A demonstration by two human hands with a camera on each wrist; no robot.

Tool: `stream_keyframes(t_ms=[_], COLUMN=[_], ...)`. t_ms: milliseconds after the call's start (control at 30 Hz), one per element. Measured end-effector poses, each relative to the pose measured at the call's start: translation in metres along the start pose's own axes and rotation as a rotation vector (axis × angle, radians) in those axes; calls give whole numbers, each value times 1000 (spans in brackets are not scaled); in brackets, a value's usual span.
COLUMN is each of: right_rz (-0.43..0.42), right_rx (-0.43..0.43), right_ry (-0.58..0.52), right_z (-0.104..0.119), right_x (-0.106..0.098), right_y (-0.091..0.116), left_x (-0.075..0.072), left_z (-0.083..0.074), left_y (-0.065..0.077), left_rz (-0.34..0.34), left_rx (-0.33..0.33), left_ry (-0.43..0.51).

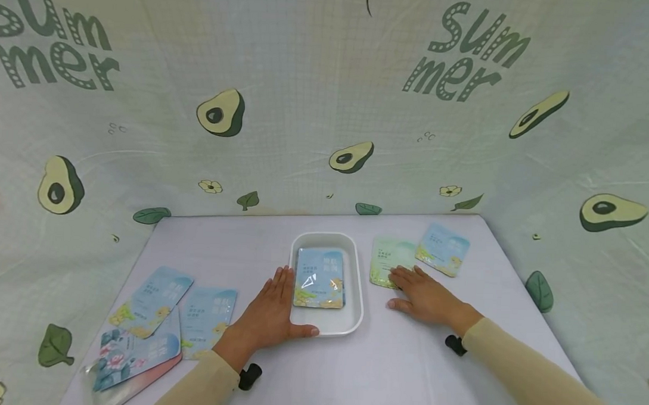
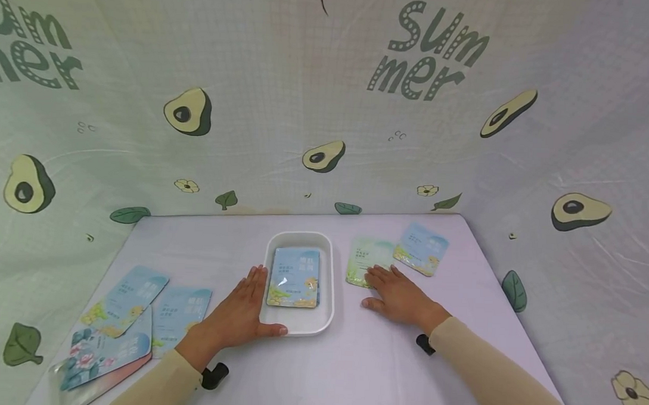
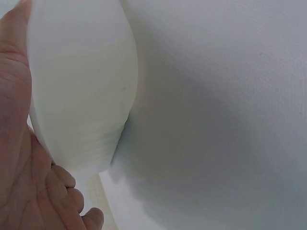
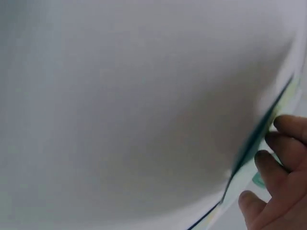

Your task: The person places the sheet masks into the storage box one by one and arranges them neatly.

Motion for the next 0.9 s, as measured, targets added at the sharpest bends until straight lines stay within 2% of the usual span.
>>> stream_keyframes(t_ms=[167, 300, 433, 567, 767, 900], right_rz=[-80, -111, -62, 0, 94, 104], right_rx=[76, 172, 246, 289, 305, 309], right_ry=[-55, -25, 22, -5, -45, -50], right_z=[-17, -39, -54, -61, -65, -65], right_x=[-20, -29, -32, -36, -37, -37], right_y=[-8, -23, -38, -50, -58, -61], left_x=[-1, 0, 1, 2, 3, 3], left_z=[1, 1, 0, 1, 2, 3], left_y=[1, 0, 0, -1, -2, -2], left_rz=[-3, -1, 1, -1, -2, -4], left_rx=[-2, -3, -2, 1, 2, 2], left_ry=[-3, -2, 1, 4, -1, 8])
Point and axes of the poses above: each hand's wrist, its own y-axis away from the middle knuckle, its own x-axis out of the palm, z = x × y, the point moved 4 cm from there along -y, towards the middle knuckle, and after that the axes turned 8 degrees about z, right-handed, at the moved point
